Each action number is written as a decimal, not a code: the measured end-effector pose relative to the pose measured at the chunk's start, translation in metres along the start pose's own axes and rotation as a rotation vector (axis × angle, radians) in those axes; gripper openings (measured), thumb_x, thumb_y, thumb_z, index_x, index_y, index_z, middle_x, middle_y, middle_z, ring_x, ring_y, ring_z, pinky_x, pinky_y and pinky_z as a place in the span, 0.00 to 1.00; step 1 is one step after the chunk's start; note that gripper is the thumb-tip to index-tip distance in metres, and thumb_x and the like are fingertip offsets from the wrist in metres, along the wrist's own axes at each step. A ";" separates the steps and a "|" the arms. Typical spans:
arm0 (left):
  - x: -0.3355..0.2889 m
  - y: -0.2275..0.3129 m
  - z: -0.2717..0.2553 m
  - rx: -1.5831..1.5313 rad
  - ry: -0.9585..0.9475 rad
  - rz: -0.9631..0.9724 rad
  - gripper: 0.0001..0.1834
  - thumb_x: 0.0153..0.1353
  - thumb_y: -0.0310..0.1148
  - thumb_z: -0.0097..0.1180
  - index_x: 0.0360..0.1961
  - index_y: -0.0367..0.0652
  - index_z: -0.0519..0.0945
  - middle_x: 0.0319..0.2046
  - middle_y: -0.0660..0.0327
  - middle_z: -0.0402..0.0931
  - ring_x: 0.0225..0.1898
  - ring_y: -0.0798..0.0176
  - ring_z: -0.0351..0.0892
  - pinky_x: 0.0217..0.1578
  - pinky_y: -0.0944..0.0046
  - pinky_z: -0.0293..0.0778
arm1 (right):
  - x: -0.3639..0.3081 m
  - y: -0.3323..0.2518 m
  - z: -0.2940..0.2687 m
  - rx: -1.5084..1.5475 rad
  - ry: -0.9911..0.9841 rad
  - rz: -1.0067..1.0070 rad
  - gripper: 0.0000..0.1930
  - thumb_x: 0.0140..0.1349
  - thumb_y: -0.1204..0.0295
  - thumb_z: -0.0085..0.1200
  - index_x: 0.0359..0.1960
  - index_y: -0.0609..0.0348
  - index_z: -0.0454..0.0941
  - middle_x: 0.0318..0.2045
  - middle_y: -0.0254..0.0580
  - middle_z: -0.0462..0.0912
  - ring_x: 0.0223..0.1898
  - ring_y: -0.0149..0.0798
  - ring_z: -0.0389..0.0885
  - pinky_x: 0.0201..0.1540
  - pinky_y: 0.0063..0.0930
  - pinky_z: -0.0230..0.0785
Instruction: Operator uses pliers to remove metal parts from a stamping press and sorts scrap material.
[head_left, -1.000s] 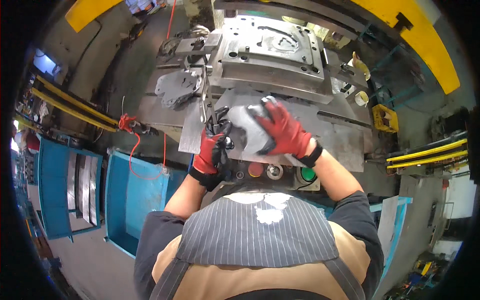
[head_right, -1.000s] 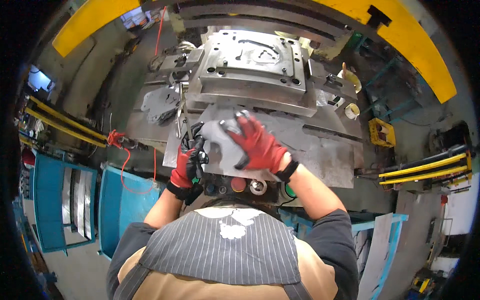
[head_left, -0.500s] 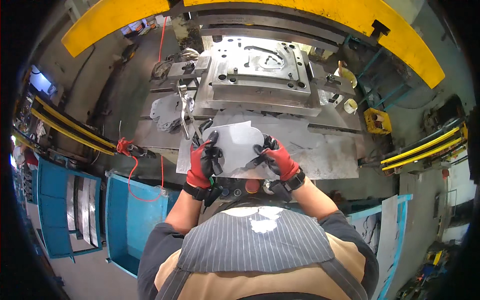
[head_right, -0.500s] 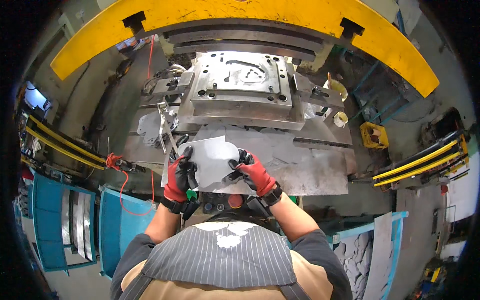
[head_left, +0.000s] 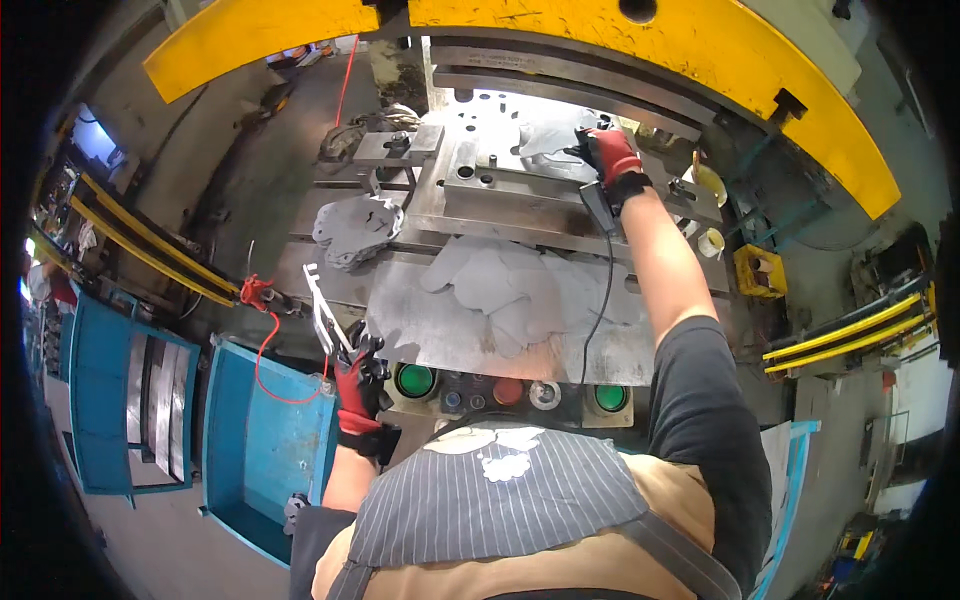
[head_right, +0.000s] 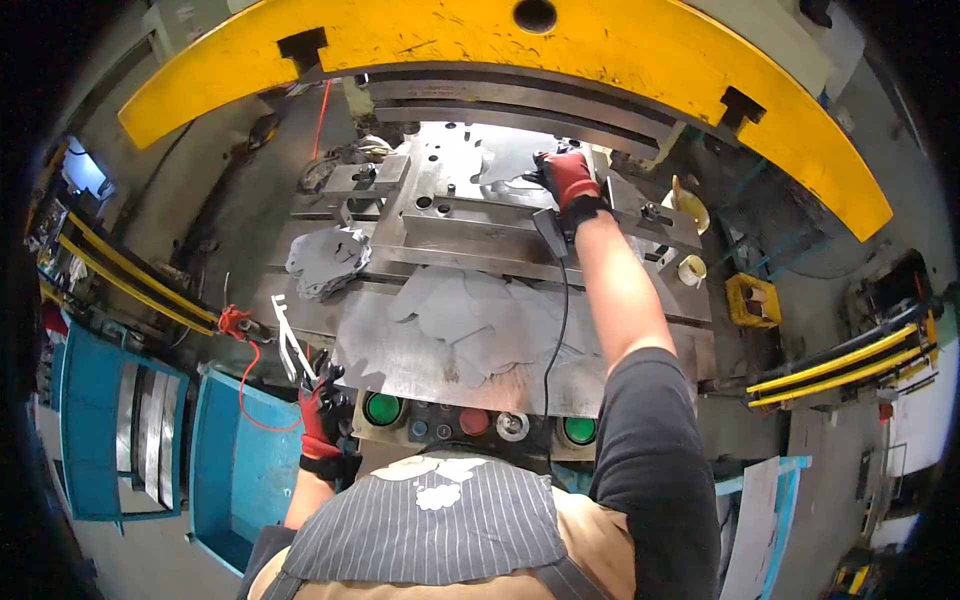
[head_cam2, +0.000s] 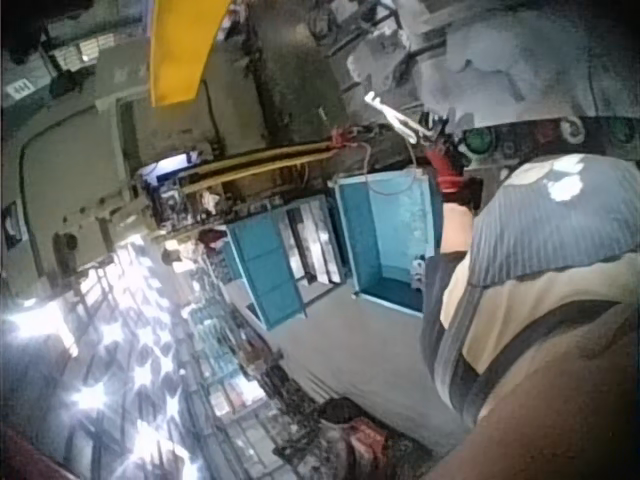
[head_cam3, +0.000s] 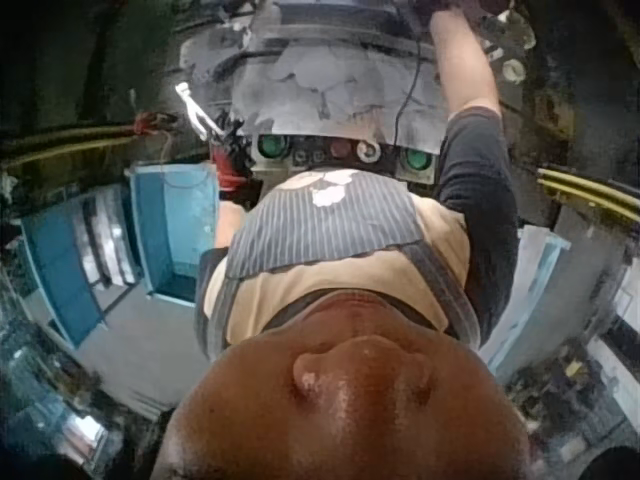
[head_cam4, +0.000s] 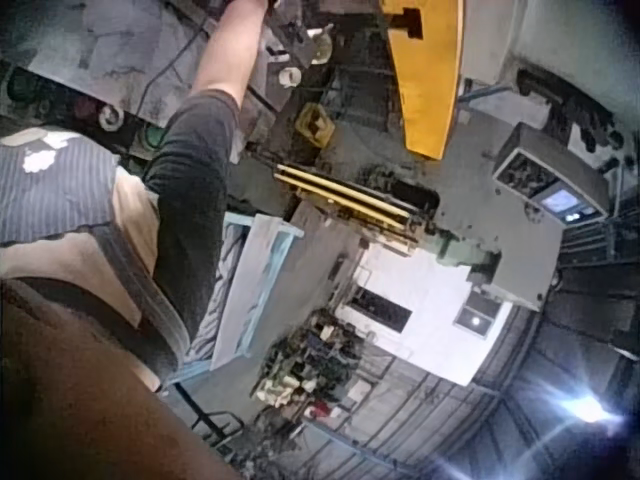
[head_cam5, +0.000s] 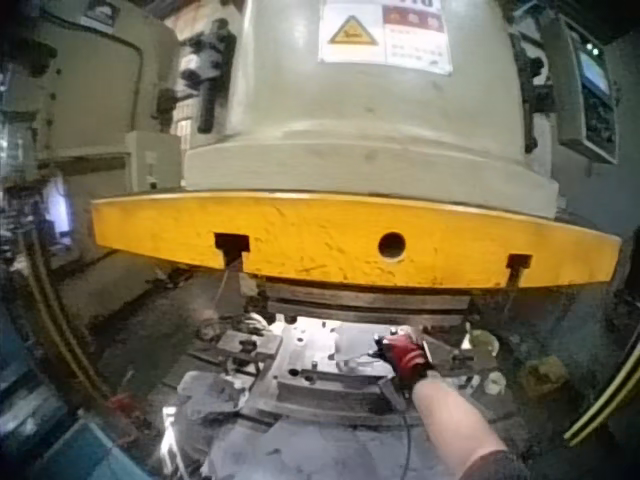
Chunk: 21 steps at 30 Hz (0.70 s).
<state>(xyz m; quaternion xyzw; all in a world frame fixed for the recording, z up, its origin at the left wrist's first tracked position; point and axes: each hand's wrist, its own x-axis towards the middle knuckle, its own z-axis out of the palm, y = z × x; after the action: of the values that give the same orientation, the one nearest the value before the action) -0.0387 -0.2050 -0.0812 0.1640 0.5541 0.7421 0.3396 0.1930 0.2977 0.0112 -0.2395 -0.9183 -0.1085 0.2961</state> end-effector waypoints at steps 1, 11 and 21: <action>-0.004 -0.011 -0.017 0.055 0.029 0.050 0.18 0.54 0.30 0.50 0.47 0.40 0.70 0.28 0.62 0.75 0.14 0.78 0.62 0.14 0.77 0.61 | 0.013 -0.016 0.011 -0.028 -0.126 0.204 0.08 0.53 0.72 0.43 0.20 0.56 0.74 0.21 0.47 0.77 0.24 0.44 0.78 0.24 0.31 0.68; -0.010 0.010 0.000 -0.118 0.085 -0.042 0.20 0.53 0.28 0.50 0.48 0.38 0.68 0.28 0.60 0.75 0.15 0.79 0.64 0.14 0.81 0.62 | 0.046 -0.090 -0.027 -0.119 -0.590 0.547 0.19 0.50 0.57 0.47 0.36 0.57 0.77 0.39 0.48 0.77 0.41 0.47 0.76 0.45 0.35 0.68; 0.029 -0.059 -0.142 0.118 0.273 -0.018 0.11 0.51 0.28 0.55 0.37 0.39 0.76 0.27 0.63 0.75 0.22 0.71 0.70 0.21 0.71 0.69 | -0.124 -0.144 -0.115 0.580 0.061 0.576 0.16 0.47 0.68 0.59 0.37 0.62 0.73 0.30 0.46 0.78 0.33 0.42 0.78 0.37 0.29 0.68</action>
<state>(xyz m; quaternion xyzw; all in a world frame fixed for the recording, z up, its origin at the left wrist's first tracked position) -0.1286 -0.2771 -0.1871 0.0765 0.6392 0.7205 0.2576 0.2653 0.0882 0.0208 -0.3899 -0.7970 0.2353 0.3969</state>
